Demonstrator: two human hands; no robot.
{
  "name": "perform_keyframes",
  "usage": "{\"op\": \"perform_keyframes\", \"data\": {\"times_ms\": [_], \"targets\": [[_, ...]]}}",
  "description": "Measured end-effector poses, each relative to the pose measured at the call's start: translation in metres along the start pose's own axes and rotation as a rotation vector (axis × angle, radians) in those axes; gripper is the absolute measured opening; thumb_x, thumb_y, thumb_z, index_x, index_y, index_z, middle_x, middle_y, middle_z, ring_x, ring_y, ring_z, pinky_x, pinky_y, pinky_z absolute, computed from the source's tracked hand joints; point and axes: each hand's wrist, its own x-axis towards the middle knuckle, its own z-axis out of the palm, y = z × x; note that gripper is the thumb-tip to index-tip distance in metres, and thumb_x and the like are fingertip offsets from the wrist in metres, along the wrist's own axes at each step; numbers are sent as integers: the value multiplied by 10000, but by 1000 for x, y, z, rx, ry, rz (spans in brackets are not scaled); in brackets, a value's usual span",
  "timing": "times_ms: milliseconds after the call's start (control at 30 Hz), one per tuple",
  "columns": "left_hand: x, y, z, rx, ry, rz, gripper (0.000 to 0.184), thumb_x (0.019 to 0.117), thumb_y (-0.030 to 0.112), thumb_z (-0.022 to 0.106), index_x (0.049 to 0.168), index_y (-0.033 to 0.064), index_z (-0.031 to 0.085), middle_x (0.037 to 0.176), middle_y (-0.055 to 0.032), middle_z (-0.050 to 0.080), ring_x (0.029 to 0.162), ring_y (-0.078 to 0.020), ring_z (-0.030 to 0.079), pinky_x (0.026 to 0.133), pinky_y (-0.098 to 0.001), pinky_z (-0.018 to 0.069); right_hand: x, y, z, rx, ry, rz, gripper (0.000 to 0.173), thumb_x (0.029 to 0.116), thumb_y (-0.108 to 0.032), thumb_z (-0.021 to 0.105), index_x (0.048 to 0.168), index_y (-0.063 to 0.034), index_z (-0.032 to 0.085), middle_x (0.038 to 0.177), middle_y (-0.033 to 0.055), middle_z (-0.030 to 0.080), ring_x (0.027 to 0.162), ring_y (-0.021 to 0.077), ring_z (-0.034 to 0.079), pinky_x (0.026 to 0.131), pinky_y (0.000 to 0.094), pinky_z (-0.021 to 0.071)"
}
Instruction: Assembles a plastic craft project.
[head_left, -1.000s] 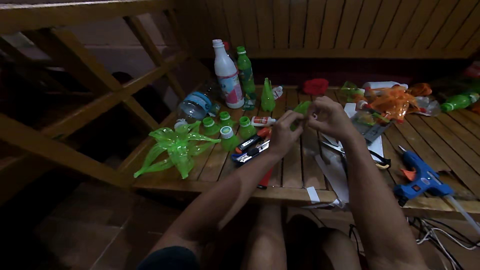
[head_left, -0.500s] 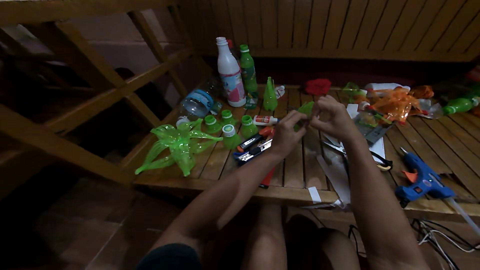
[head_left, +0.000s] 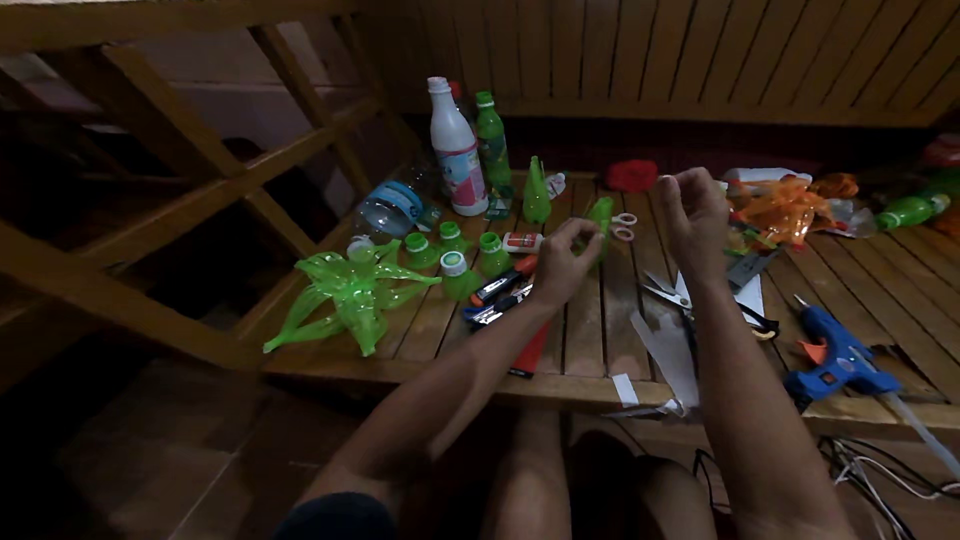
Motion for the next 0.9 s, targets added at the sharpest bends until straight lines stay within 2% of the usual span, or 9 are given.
{"op": "perform_keyframes", "data": {"times_ms": [133, 167, 267, 433, 533, 600, 700, 833, 900], "targets": [[4, -4, -3, -86, -6, -60, 189, 993, 98, 636, 1099, -53, 678, 1074, -151, 680, 896, -127, 667, 799, -262, 565, -1, 7, 2, -110, -167, 108, 377, 1096, -231, 468, 923, 43, 660, 721, 24, 595, 621, 13, 537, 622, 196, 475], [5, -4, -4, -100, -5, -65, 192, 994, 94, 633, 1105, -57, 674, 1103, -157, 674, 916, -129, 663, 808, -264, 562, -1, 8, 3, -129, -253, 159, 381, 1102, -230, 451, 957, 50, 665, 762, 64, 633, 655, 67, 586, 655, 254, 511], [8, -1, -9, -131, -20, -134, 207, 1009, 98, 620, 1137, -60, 658, 1173, -165, 663, 1014, -139, 662, 880, -278, 557, -1, 14, 6, -152, -492, 250, 269, 1058, -68, 476, 1265, 68, 581, 1094, 224, 676, 922, 288, 696, 856, 454, 574], [11, -4, -16, -206, -61, -175, 215, 1006, 86, 613, 1158, -64, 642, 1245, -167, 631, 1037, -129, 656, 874, -276, 567, -7, 24, 16, -116, -515, 232, 333, 997, -113, 594, 1276, 68, 570, 1165, 234, 630, 958, 286, 660, 834, 429, 562], [12, -4, -19, -244, -106, -151, 192, 995, 73, 614, 1130, -60, 642, 1242, -151, 645, 1015, -111, 660, 861, -271, 565, -6, 22, 15, -4, -594, 327, 572, 973, -105, 606, 1487, 53, 410, 1410, 277, 516, 1166, 337, 617, 953, 453, 538], [13, -3, -23, -259, -165, -121, 166, 1001, 72, 591, 1108, -44, 644, 1236, -121, 642, 983, -81, 656, 837, -245, 566, -7, 19, 15, 71, -640, 367, 676, 958, -93, 601, 1565, 5, 321, 1474, 257, 494, 1190, 324, 621, 967, 452, 532], [14, -6, -25, -261, -213, -112, 183, 1006, 84, 583, 1128, -35, 650, 1242, -108, 652, 980, -74, 661, 834, -245, 570, -9, 20, 16, 98, -668, 371, 656, 954, -83, 614, 1551, -14, 350, 1418, 221, 550, 1077, 258, 664, 909, 415, 556], [14, -6, -25, -238, -179, -159, 169, 1001, 92, 605, 1115, -27, 642, 1172, -100, 677, 926, -78, 673, 808, -252, 576, -7, 19, 16, 63, -700, 378, 542, 956, -48, 620, 1465, 24, 449, 1345, 224, 593, 1074, 271, 658, 931, 433, 544], [14, -4, -25, -190, -151, -179, 167, 1002, 99, 616, 1109, -25, 644, 1134, -103, 695, 887, -72, 676, 791, -249, 575, -8, 24, 17, 83, -684, 351, 495, 944, -54, 627, 1414, 30, 494, 1293, 209, 613, 1012, 231, 666, 884, 397, 560]]}}
